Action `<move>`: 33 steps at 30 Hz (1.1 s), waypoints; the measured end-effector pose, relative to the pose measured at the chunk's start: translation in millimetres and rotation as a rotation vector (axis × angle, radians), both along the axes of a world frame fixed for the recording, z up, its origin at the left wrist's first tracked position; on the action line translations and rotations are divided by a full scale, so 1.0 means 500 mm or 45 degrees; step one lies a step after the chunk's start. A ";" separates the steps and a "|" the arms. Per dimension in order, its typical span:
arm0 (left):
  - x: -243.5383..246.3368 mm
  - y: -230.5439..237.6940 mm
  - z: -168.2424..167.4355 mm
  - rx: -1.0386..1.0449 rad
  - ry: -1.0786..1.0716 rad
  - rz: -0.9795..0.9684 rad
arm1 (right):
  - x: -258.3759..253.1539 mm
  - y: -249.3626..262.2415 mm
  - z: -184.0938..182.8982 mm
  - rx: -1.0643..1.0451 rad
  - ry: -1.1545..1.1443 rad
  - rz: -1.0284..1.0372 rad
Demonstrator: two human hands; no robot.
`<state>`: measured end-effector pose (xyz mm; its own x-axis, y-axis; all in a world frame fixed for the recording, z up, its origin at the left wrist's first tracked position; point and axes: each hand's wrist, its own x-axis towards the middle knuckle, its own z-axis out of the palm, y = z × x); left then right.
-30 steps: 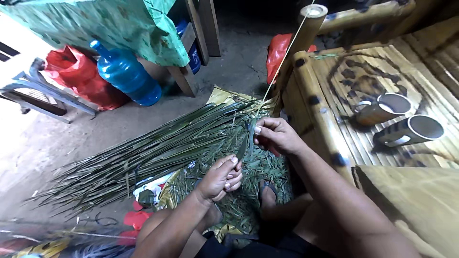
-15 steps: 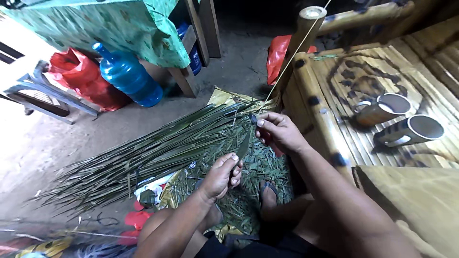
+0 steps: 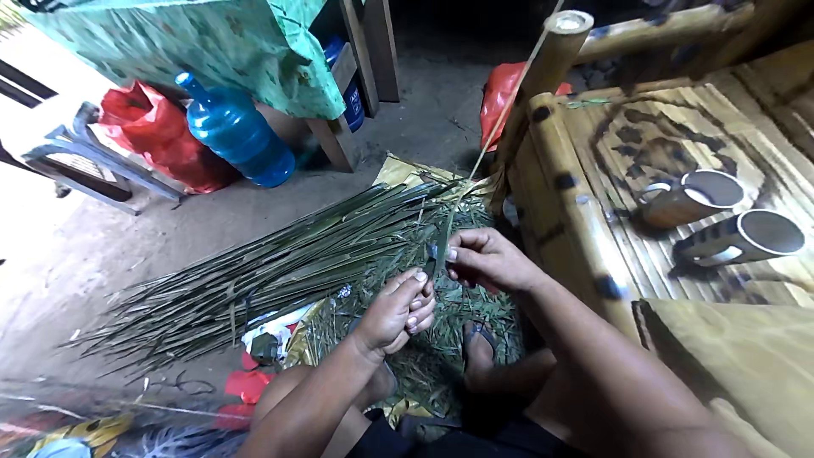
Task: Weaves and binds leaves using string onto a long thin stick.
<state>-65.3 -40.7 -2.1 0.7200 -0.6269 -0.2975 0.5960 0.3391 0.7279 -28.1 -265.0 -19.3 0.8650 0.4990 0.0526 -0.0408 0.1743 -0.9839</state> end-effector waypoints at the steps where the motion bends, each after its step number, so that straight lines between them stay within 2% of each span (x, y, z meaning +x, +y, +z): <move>1: -0.001 0.000 0.001 0.012 -0.018 -0.014 | 0.005 -0.006 0.001 -0.003 -0.023 -0.013; 7: 0.003 0.003 0.002 0.087 -0.107 -0.019 | 0.020 -0.026 0.004 -0.048 -0.130 -0.077; 10: 0.004 0.001 0.003 0.222 -0.188 0.016 | 0.025 -0.028 0.004 -0.086 -0.136 -0.134; 13: 0.001 0.003 0.003 0.407 -0.324 0.043 | 0.034 -0.043 0.005 -0.129 -0.127 -0.304; 18: -0.002 0.000 -0.018 0.802 -0.724 0.140 | 0.028 -0.025 0.009 -0.105 0.092 -0.386; 22: -0.005 0.003 -0.026 0.822 -0.780 0.162 | 0.041 -0.047 0.018 -0.102 0.178 -0.592; 28: -0.001 0.004 -0.036 0.836 -0.867 0.228 | 0.000 0.007 0.018 -0.037 0.304 -0.198; 33: 0.000 0.010 -0.045 0.841 -0.984 0.253 | 0.007 -0.001 0.032 -0.097 0.244 -0.257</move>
